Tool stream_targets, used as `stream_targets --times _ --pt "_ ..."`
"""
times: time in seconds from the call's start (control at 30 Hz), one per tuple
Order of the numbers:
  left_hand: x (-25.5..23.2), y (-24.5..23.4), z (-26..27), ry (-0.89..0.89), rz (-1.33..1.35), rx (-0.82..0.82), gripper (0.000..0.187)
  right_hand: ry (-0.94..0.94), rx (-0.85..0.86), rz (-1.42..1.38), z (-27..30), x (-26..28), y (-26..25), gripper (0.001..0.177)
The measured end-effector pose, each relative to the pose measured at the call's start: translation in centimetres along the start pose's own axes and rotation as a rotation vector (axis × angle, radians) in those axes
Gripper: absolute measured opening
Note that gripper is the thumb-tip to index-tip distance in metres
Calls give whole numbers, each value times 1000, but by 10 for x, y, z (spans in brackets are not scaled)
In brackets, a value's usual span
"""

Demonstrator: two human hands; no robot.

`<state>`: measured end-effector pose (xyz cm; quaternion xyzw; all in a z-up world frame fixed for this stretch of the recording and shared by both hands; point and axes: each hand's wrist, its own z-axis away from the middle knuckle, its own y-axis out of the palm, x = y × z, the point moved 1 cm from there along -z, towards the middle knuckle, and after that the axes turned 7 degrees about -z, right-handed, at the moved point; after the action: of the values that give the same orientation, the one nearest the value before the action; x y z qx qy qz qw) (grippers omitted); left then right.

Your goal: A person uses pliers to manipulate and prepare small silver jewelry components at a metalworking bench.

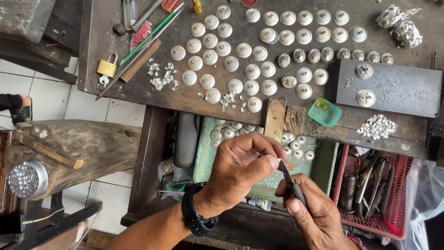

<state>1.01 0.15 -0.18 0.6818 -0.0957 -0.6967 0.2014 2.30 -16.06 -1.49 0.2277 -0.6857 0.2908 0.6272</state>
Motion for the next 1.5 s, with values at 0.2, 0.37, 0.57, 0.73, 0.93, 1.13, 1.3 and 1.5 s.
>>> stream_targets --times 0.2,0.37,0.57,0.73,0.93,1.13,1.3,1.5 --pt "-1 0 -1 39 -31 6 9 11 -4 58 1 -2 -2 34" --pt "-1 0 -1 35 -50 -5 9 18 -2 71 0 -1 -2 33" --pt "1 -1 0 49 -31 12 8 -22 -1 85 0 -3 -2 30" --pt "1 0 0 51 -30 17 7 -46 6 99 2 -6 -2 29" --pt "0 1 0 45 -37 3 8 2 -39 227 11 -19 -5 30" --pt "-1 2 1 30 -58 2 8 -2 -80 186 7 -11 -2 30" --pt "1 5 0 52 -26 26 7 -250 -226 218 -1 7 -1 20" --pt "6 12 5 14 -383 181 7 -314 -592 414 4 13 7 25"
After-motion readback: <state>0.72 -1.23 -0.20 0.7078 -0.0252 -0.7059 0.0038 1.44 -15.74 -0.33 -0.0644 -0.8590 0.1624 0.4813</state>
